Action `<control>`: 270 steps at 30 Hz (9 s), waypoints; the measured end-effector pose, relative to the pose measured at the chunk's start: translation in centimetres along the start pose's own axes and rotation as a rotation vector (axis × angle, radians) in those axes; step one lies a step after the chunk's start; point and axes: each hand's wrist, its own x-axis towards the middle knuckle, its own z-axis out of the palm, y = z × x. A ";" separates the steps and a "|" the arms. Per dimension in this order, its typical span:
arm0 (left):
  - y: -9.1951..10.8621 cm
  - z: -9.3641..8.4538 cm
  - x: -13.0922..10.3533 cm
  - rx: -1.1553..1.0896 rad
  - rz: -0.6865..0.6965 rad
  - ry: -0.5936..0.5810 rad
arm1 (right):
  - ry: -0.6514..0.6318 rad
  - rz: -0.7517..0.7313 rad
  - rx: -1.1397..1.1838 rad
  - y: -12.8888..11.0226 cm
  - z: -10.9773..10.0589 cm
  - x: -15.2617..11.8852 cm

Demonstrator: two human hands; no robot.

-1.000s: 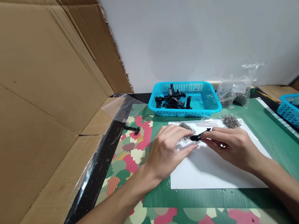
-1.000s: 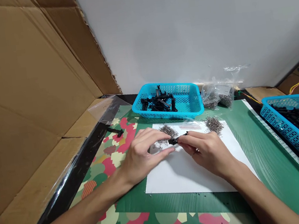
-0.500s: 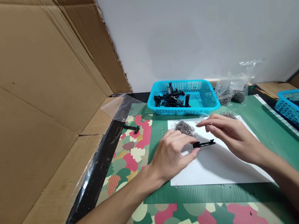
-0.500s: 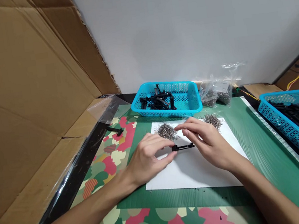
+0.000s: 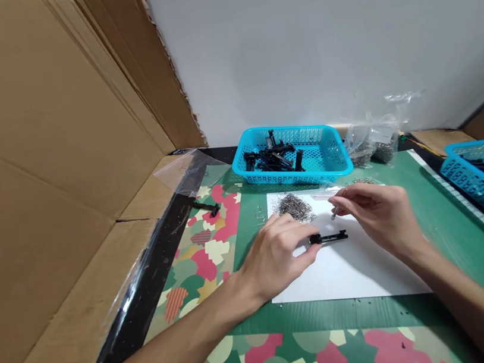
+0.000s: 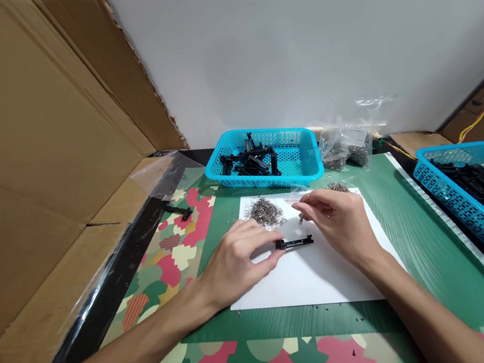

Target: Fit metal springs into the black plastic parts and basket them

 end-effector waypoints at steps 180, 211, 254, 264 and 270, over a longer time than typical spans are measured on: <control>0.3 -1.6 1.8 -0.677 -0.570 0.157 | -0.414 0.274 -0.454 3.4 -3.3 1.4; 0.4 -1.6 1.8 -0.617 -0.488 0.142 | -0.497 0.267 -0.403 3.5 -3.5 1.4; 0.5 -0.5 1.2 -0.474 -0.447 0.049 | -0.441 0.451 0.526 -1.8 1.5 -0.5; 1.4 -0.8 0.5 -0.263 -0.332 -0.151 | -0.240 0.592 0.258 -0.4 0.0 0.4; 1.4 -0.1 -0.2 0.060 -0.139 -0.197 | -0.304 0.594 0.187 -0.7 0.6 0.4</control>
